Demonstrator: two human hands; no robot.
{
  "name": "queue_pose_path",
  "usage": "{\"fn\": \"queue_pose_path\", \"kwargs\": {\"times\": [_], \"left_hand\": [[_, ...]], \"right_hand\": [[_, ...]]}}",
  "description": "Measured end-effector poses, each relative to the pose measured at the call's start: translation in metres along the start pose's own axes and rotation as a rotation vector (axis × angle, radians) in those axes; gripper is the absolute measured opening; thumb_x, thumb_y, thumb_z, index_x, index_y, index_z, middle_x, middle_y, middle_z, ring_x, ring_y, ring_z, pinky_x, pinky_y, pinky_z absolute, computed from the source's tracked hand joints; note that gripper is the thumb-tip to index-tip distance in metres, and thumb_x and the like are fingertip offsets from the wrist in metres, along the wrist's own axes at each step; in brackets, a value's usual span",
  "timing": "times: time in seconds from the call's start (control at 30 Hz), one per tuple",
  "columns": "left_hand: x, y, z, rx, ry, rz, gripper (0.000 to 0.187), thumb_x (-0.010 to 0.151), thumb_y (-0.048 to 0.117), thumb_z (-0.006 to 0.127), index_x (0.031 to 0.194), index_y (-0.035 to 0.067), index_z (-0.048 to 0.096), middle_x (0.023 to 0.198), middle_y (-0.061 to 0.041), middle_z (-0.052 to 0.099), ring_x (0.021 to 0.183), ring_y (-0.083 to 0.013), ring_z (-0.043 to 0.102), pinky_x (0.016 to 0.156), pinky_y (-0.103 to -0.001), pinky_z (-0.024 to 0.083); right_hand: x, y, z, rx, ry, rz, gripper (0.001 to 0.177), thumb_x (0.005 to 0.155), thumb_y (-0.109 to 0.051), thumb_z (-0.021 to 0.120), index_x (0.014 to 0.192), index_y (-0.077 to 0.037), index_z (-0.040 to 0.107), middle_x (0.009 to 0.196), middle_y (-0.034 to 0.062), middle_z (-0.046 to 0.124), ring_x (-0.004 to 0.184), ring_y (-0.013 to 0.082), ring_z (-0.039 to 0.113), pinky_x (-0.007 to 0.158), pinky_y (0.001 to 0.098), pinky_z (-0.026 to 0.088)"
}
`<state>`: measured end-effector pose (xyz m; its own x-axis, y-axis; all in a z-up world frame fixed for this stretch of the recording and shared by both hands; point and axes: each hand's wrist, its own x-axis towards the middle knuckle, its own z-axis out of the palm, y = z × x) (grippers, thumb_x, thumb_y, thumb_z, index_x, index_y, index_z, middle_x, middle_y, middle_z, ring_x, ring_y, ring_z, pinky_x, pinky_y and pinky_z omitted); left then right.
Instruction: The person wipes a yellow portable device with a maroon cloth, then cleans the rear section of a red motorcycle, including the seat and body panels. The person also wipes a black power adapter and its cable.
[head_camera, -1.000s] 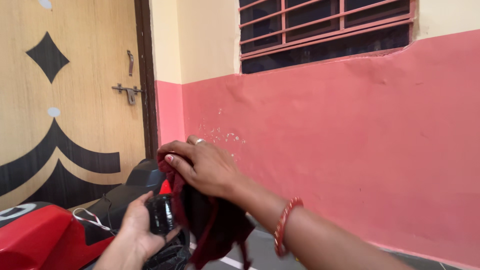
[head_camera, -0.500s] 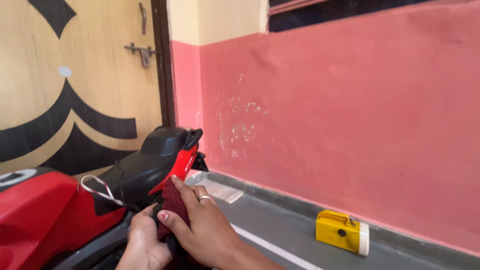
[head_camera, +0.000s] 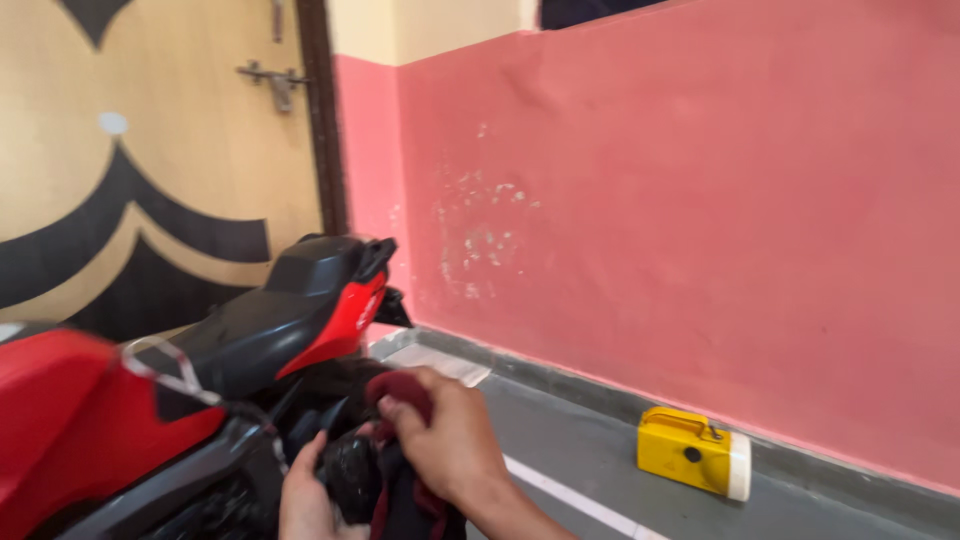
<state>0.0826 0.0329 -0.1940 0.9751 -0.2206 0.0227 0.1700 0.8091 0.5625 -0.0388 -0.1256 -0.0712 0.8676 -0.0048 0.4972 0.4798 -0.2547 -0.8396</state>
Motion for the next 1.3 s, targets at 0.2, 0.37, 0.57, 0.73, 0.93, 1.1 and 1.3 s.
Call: {"fn": "queue_pose_path", "kwargs": {"times": [0.2, 0.37, 0.57, 0.73, 0.93, 1.1, 1.3], "left_hand": [[-0.028, -0.03, 0.044, -0.007, 0.157, 0.065, 0.075, 0.086, 0.062, 0.039, 0.13, 0.005, 0.059, 0.12, -0.013, 0.069, 0.111, -0.0306, 0.065, 0.095, -0.052, 0.049], [-0.053, -0.06, 0.057, -0.089, 0.106, -0.12, 0.108, 0.081, 0.083, 0.036, 0.139, -0.006, 0.055, 0.133, -0.018, 0.062, 0.124, -0.0324, 0.054, 0.109, -0.042, 0.037], [-0.043, -0.075, 0.022, -0.109, 0.07, -0.028, 0.1, 0.087, 0.077, 0.037, 0.139, -0.008, 0.052, 0.126, -0.016, 0.064, 0.12, -0.0282, 0.059, 0.106, -0.045, 0.04], [-0.014, -0.104, -0.02, -0.001, -0.018, -0.01, 0.058, 0.098, 0.046, 0.05, 0.137, 0.003, 0.057, 0.119, -0.01, 0.065, 0.113, -0.0241, 0.062, 0.101, -0.049, 0.047], [0.008, -0.148, -0.055, -0.025, 0.005, -0.067, 0.039, 0.102, 0.028, 0.049, 0.127, -0.001, 0.058, 0.118, -0.014, 0.067, 0.112, -0.0253, 0.065, 0.103, -0.046, 0.05], [0.003, -0.168, -0.043, -0.002, 0.183, 0.009, 0.043, 0.103, 0.025, 0.046, 0.13, -0.008, 0.056, 0.122, -0.021, 0.067, 0.111, -0.0293, 0.067, 0.1, -0.048, 0.054], [-0.013, -0.171, 0.002, 0.199, 0.073, -0.075, 0.057, 0.104, 0.042, 0.035, 0.14, 0.002, 0.055, 0.135, -0.012, 0.064, 0.126, -0.0267, 0.059, 0.109, -0.043, 0.043]], "right_hand": [[-0.003, 0.035, -0.037, -0.116, 0.16, -0.25, 0.042, 0.096, -0.011, 0.065, 0.137, -0.004, 0.061, 0.11, 0.0187, 0.076, 0.095, 0.0253, 0.074, 0.082, 0.0356, 0.056], [-0.023, 0.067, -0.015, -0.526, -0.019, -0.478, 0.063, 0.084, -0.026, 0.077, 0.142, -0.007, 0.061, 0.119, 0.0315, 0.066, 0.101, 0.044, 0.065, 0.085, 0.0443, 0.053], [-0.013, 0.09, -0.017, -0.462, -0.124, -0.064, 0.041, 0.087, -0.027, 0.075, 0.124, -0.012, 0.066, 0.106, 0.018, 0.073, 0.101, 0.0367, 0.07, 0.087, 0.042, 0.055], [-0.023, 0.099, -0.028, -0.453, -0.105, -0.306, 0.035, 0.084, -0.02, 0.074, 0.118, -0.011, 0.072, 0.111, 0.0142, 0.076, 0.1, 0.0343, 0.072, 0.087, 0.0399, 0.057], [-0.042, 0.112, -0.059, -0.291, -0.118, -0.192, 0.032, 0.092, -0.022, 0.068, 0.122, -0.011, 0.07, 0.106, 0.0101, 0.079, 0.095, 0.0249, 0.078, 0.084, 0.034, 0.059], [-0.044, 0.129, -0.063, 0.139, 0.334, -0.093, 0.033, 0.103, -0.028, 0.054, 0.121, -0.005, 0.071, 0.104, 0.0096, 0.081, 0.096, 0.0163, 0.075, 0.088, 0.0304, 0.058], [-0.071, 0.136, -0.053, 0.171, 0.258, -0.149, 0.05, 0.094, -0.03, 0.065, 0.138, -0.008, 0.057, 0.127, 0.0107, 0.068, 0.118, 0.0135, 0.062, 0.099, 0.0293, 0.049]]}}
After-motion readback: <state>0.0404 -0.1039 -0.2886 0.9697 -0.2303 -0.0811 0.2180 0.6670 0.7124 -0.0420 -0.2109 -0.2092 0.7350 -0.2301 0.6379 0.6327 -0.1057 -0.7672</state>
